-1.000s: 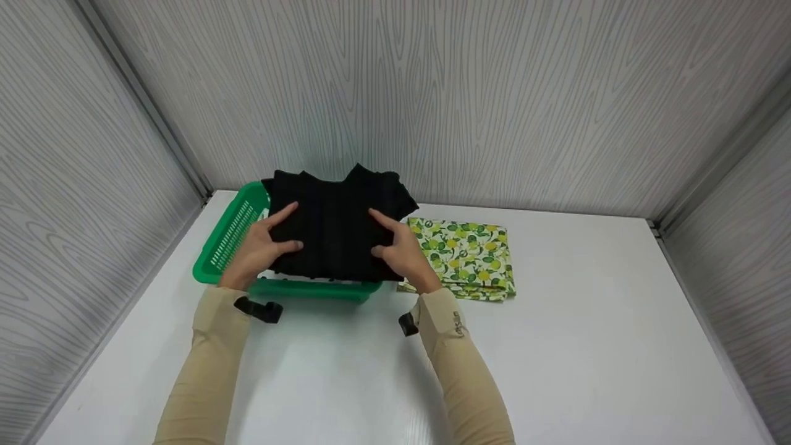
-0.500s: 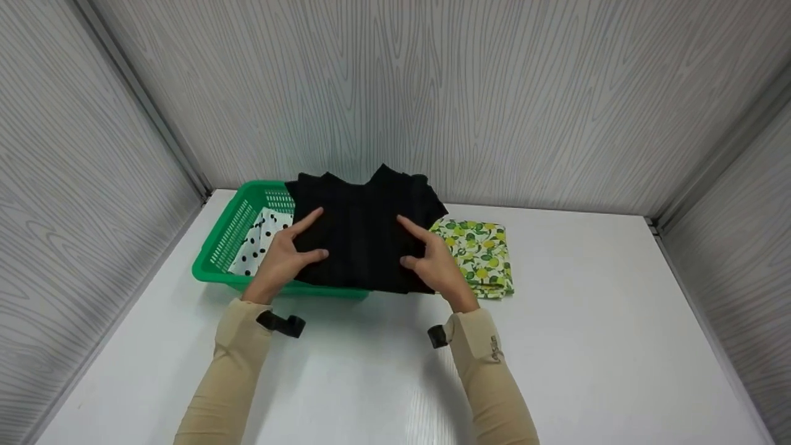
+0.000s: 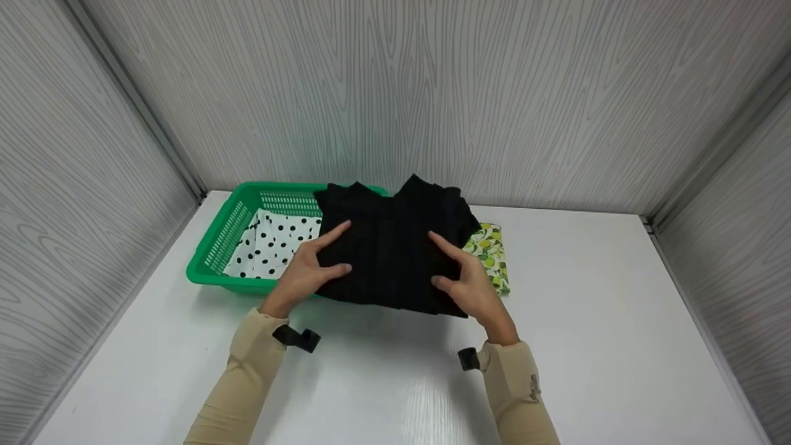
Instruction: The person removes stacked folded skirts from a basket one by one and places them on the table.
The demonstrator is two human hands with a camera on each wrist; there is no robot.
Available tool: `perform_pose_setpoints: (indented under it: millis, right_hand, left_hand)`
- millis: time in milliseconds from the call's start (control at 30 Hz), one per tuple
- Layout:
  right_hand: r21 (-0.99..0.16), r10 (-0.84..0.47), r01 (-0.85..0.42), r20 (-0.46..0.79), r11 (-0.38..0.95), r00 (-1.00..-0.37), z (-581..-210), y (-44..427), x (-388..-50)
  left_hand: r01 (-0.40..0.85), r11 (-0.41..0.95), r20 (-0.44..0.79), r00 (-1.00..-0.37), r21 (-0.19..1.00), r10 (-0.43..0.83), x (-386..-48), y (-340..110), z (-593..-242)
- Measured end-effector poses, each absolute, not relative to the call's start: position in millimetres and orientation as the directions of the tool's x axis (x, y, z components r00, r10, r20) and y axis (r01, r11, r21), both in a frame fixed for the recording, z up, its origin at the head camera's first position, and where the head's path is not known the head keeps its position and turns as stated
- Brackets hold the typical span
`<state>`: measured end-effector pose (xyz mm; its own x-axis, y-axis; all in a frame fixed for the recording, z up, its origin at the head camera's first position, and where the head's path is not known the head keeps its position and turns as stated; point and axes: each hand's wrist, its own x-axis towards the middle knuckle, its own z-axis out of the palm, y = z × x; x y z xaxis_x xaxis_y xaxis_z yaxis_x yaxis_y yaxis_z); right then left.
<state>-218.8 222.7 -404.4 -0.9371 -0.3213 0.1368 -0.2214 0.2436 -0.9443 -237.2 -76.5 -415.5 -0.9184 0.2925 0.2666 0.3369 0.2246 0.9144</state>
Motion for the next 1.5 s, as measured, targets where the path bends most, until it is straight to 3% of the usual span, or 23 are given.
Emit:
perform_pose_setpoints:
  millis: [533, 800, 1267, 1500]
  right_hand:
    - [-0.913, -0.286, -0.259, 0.169, 0.315, -0.943, -429, 273, -173]
    - [-0.909, -0.280, -0.225, 0.128, 0.350, -0.951, -443, 285, -155]
    - [-0.875, -0.345, -0.095, -0.085, 0.475, -0.935, -492, 305, -139]
    - [-0.831, -0.276, 0.024, -0.212, 0.555, -0.938, -509, 304, -148]
  left_hand:
    - [0.290, 0.210, 0.189, -0.897, 0.934, 0.400, -209, -34, -442]
    - [0.269, 0.228, 0.146, -0.885, 0.936, 0.443, -193, -23, -461]
    - [0.168, 0.310, -0.041, -0.820, 0.936, 0.570, -172, -14, -514]
    - [0.083, 0.390, -0.157, -0.824, 0.917, 0.544, -178, -18, -529]
